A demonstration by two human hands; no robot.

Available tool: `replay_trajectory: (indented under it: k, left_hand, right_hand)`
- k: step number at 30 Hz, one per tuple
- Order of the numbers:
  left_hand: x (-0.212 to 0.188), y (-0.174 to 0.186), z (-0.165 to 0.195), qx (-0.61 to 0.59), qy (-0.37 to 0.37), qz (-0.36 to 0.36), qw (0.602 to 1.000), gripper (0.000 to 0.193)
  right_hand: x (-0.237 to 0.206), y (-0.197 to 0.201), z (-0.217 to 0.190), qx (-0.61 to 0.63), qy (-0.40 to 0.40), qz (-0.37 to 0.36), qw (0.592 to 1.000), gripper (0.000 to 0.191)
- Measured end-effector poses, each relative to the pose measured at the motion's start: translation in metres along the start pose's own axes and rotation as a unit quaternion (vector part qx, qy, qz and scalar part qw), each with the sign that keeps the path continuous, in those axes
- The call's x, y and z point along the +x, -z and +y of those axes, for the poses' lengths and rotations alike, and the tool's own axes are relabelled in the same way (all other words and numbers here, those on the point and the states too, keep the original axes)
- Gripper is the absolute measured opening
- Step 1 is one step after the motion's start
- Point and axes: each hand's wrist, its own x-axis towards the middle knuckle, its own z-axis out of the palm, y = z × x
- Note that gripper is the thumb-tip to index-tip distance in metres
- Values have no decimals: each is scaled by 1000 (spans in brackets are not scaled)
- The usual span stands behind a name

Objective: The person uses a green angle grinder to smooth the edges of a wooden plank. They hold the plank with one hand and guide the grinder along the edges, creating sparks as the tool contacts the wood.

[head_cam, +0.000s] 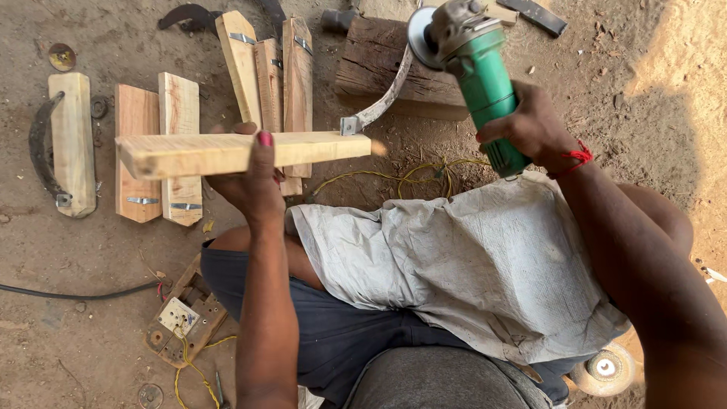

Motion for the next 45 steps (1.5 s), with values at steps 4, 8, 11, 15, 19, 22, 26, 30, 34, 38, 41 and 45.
replay_trajectory:
  k: [4,8,11,15,19,22,26,30,34,38,41,45]
  left_hand:
    - [28,29,-26,-2,-14,13,1000,49]
    - [36,28,-39,-12,-43,39,998,66]
    - [39,27,-46,-27,-21,47,998,64]
    - [44,29,-50,-21,12,56,998,58]
    - [50,26,-48,-66,23,46,996,56]
    - [51,25,-45,-82,17,33,996,57]
    - [50,26,-46,-82,11,14,996,52]
    - [49,24,-47,-83,-1,28,996,55]
    - [48,19,-43,-53,-12,43,998,57]
    - [48,14,-36,-32,12,47,998,56]
    - [50,12,-33,-43,-11,61,997,57]
    - [54,12,-31,-42,10,47,998,46]
  right_hand:
    - [-5,-30,-12,-120,57,-85,988,73]
    - [-7,-50,-15,-138,-2,-152,979,89]
    - [-8,-54,-10,-202,5,-142,969,84]
    - [-4,-47,-3,-244,13,-92,965,86]
    - [17,-27,-2,-273,-55,-42,960,72]
    - [47,-7,-5,-337,-29,2,941,65]
    - [71,8,-12,-367,17,51,929,70]
    - [46,-8,-17,-326,-28,17,945,68]
    - [-5,-52,-11,-222,-16,-52,973,82]
    - [-25,-75,-4,-162,17,-84,983,92]
    - [-16,-66,-3,-184,-74,-77,977,84]
    - [11,-34,-3,-249,-72,-43,965,76]
